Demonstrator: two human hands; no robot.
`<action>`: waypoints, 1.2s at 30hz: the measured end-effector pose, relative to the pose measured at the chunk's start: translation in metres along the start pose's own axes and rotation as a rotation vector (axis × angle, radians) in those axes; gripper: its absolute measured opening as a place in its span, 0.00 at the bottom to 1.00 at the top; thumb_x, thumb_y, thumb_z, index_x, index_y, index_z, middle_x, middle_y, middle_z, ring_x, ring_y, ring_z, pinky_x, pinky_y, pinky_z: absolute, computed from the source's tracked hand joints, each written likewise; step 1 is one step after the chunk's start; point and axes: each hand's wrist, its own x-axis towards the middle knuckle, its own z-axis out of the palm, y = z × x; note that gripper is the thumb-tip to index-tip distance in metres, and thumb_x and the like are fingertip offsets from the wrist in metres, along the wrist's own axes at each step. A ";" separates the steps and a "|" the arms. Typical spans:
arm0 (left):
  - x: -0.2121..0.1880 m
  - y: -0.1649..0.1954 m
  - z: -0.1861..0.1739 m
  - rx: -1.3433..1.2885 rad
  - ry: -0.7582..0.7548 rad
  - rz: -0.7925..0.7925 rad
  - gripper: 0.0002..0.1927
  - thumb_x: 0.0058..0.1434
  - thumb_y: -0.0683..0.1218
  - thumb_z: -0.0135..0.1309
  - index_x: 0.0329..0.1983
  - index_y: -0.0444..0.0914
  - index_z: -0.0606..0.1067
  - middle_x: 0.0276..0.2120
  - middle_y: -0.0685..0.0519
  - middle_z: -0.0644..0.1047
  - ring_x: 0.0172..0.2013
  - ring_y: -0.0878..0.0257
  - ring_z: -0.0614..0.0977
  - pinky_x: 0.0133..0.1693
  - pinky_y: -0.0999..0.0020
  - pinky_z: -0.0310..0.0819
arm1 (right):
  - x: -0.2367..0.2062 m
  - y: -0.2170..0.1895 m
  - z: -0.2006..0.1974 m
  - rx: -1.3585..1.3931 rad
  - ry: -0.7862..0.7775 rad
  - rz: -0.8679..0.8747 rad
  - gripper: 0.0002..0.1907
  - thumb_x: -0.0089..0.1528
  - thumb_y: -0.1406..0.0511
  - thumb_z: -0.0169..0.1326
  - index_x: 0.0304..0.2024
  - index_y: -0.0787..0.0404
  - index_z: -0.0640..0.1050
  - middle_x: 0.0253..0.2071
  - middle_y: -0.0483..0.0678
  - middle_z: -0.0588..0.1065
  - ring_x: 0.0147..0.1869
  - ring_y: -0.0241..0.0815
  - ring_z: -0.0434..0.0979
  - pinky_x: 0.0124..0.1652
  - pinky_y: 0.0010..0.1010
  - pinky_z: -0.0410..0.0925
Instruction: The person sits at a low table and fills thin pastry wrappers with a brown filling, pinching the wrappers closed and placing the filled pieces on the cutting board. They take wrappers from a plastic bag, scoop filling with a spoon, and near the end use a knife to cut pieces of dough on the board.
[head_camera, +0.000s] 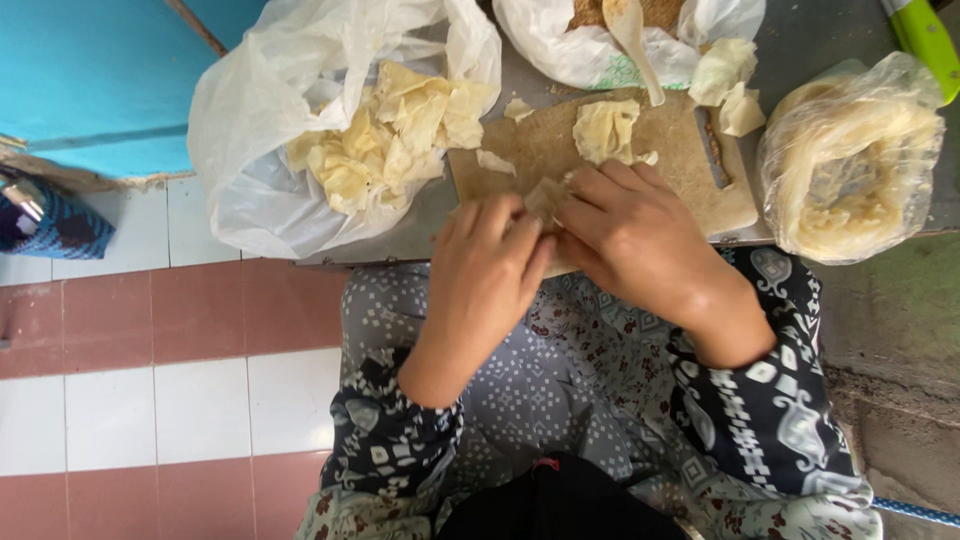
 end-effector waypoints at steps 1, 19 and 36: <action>-0.002 0.004 0.001 0.004 0.000 -0.014 0.10 0.65 0.46 0.58 0.43 0.34 0.77 0.44 0.49 0.73 0.46 0.52 0.76 0.47 0.56 0.71 | -0.002 0.004 -0.006 0.094 0.006 0.014 0.11 0.53 0.68 0.66 0.36 0.65 0.80 0.40 0.51 0.76 0.46 0.52 0.76 0.47 0.41 0.70; -0.021 0.055 0.002 0.336 -0.178 -0.008 0.30 0.62 0.58 0.56 0.60 0.35 0.72 0.54 0.47 0.74 0.54 0.52 0.75 0.51 0.57 0.71 | -0.152 0.067 -0.088 -0.447 -0.037 0.671 0.15 0.67 0.71 0.54 0.51 0.49 0.85 0.48 0.52 0.75 0.54 0.52 0.75 0.53 0.42 0.70; -0.021 0.061 0.004 0.374 -0.221 -0.025 0.34 0.58 0.57 0.58 0.63 0.35 0.68 0.55 0.45 0.72 0.56 0.50 0.74 0.53 0.56 0.71 | -0.160 0.107 -0.087 -0.055 -0.042 0.443 0.22 0.56 0.77 0.54 0.48 0.53 0.85 0.47 0.48 0.75 0.56 0.50 0.73 0.55 0.42 0.67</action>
